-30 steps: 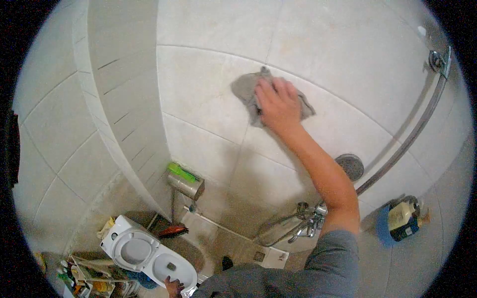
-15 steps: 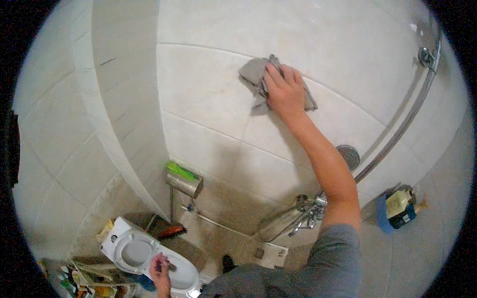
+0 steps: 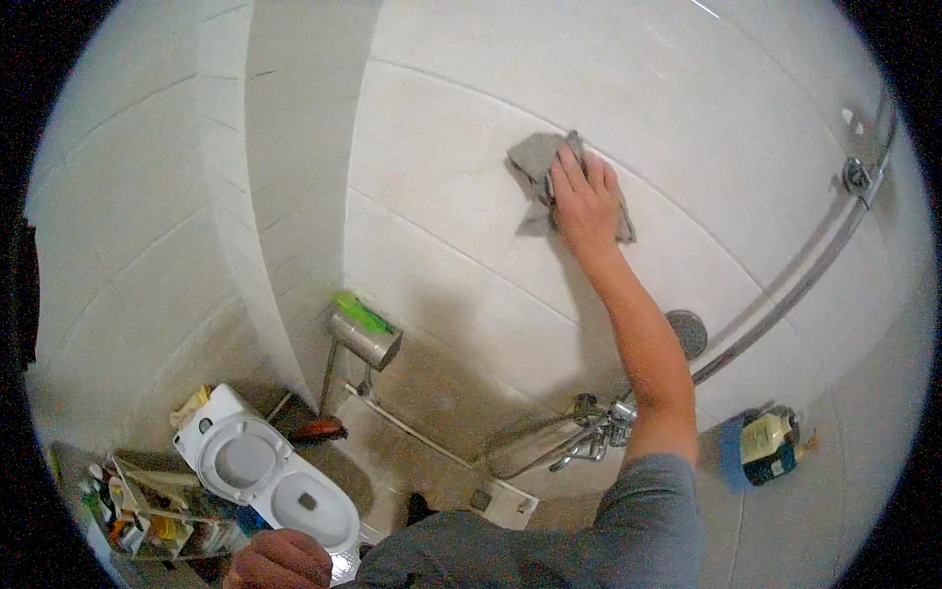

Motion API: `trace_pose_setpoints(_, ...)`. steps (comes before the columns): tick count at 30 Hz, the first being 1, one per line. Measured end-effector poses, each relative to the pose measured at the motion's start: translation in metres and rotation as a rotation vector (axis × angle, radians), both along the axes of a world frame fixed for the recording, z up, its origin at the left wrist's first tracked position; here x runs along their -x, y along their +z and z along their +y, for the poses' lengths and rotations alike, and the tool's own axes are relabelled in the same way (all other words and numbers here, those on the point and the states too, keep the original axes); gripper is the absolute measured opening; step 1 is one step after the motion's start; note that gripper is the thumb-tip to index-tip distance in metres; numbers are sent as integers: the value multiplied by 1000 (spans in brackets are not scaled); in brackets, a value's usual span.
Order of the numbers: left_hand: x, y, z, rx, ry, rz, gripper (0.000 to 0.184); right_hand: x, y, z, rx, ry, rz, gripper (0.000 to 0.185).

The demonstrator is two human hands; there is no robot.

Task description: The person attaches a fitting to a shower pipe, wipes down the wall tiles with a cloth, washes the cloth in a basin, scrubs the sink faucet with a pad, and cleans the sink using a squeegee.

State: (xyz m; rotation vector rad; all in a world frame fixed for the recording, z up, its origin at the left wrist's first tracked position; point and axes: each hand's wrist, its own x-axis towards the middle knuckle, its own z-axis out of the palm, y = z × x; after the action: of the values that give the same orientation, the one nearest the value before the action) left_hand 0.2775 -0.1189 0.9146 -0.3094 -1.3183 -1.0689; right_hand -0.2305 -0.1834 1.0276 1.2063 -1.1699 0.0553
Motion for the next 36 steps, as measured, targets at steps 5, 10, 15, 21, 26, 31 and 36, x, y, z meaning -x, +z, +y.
trace_pose_setpoints(5,15,4,12,-80,-107,24,25,-24,3,-126,-255,130,-45,29)
trace_pose_setpoints(10,1,16,28,-161,32,-101,26,-22,-14,-112,-95,119,-167,28)
trace_pose_setpoints(15,-15,21,27,-162,42,-113,27,-16,-1,-39,-37,-3,-169,37)
trace_pose_setpoints(21,-19,39,25,-76,-163,-128,20,-36,23,-129,-151,157,-126,35)
trace_pose_setpoints(26,-15,26,10,263,-134,-154,20,-25,25,-116,-167,142,-85,37)
trace_pose_setpoints(31,-45,-34,-12,-80,439,-783,22,15,114,14,401,-109,-151,42)
trace_pose_setpoints(36,-53,-255,-55,-804,465,-1340,37,-13,222,15,720,-347,-199,44)
